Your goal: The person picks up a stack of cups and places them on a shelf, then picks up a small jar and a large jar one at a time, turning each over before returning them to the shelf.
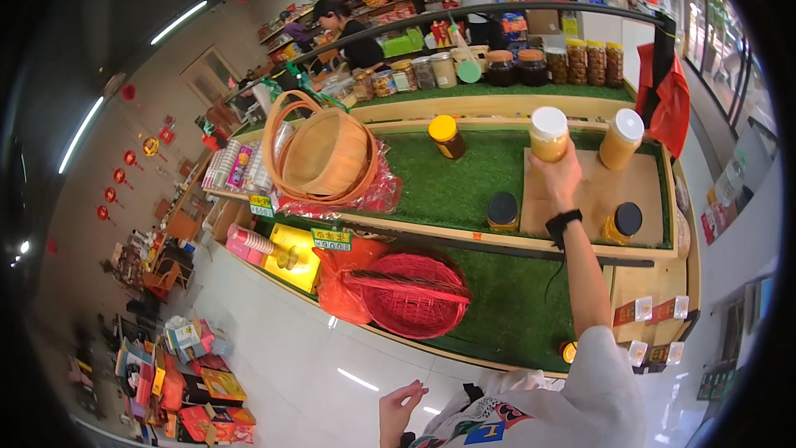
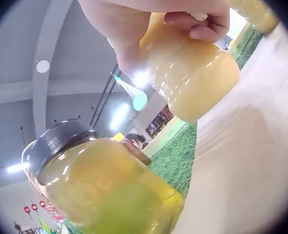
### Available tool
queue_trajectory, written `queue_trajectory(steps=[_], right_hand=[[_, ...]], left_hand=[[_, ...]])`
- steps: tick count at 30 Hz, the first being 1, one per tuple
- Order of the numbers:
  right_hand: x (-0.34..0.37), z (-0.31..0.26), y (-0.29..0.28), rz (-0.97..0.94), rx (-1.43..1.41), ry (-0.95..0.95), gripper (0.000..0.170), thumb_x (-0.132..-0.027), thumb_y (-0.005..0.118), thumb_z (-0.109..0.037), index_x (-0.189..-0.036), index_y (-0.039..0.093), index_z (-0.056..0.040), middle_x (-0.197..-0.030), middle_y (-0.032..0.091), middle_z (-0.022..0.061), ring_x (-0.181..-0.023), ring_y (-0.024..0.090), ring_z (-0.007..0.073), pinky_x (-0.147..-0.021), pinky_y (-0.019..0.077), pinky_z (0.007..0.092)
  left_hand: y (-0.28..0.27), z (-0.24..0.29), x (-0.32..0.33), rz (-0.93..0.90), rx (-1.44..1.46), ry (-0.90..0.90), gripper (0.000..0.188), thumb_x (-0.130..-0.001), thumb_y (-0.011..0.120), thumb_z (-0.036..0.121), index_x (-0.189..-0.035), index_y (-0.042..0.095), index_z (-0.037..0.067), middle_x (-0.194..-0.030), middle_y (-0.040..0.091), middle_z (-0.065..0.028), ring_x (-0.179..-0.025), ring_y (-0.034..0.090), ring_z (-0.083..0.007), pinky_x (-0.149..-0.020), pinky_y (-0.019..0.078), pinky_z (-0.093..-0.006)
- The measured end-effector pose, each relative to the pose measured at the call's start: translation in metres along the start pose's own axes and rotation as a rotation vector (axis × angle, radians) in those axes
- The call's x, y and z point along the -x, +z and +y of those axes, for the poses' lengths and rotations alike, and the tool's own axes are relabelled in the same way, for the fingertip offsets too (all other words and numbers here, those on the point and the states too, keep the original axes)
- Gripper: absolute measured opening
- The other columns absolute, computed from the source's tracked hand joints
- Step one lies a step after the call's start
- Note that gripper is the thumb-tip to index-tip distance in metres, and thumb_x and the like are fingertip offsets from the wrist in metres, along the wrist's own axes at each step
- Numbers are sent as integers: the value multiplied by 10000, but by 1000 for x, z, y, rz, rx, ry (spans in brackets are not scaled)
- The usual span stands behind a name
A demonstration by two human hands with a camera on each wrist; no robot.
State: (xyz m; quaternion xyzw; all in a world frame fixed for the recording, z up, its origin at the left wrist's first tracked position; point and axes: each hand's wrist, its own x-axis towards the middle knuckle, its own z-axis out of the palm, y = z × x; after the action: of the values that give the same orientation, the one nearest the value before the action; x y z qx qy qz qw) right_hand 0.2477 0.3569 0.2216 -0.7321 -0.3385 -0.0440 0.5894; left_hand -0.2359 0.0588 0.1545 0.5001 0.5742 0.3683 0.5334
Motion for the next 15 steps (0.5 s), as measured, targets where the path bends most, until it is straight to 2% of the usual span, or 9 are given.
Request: queue_trajectory(steps=[5,8,12,15], right_hand=[[-30,28,19,-58,70,37,855,-645,913,-349,-1357,502,-113,-1178,700,155,-1077,672,354,-916,535,430],[-30,28,19,-46,-4,37,833,-663,902,-324,-1357,494,-111,-1194,692,157,-1096,668,346,-930,531,428],[-18,31,16,-66,-69,6,822,-688,886,-312,-1370,476,-104,-1206,686,157,-1107,667,330,-940,528,419],[-19,25,11,-94,-53,19,860,-696,884,-320,-1397,443,-85,-1235,665,172,-1127,654,335,-955,520,413]], left_hand=[[-12,-16,9,-3,141,-154,246,-953,667,43,-1175,682,-64,-1027,747,-176,-1087,678,-183,-932,519,-317],[-12,-32,8,-7,87,-65,288,-971,620,73,-1238,657,-27,-1067,731,-124,-957,649,-152,-837,527,-280],[-18,-11,6,-77,121,-141,272,-965,653,52,-1212,649,-64,-1087,740,-159,-1075,675,-174,-917,518,-291],[-29,-9,-1,-147,31,-83,271,-974,647,66,-1215,643,-59,-1106,738,-139,-1066,672,-162,-912,514,-271]])
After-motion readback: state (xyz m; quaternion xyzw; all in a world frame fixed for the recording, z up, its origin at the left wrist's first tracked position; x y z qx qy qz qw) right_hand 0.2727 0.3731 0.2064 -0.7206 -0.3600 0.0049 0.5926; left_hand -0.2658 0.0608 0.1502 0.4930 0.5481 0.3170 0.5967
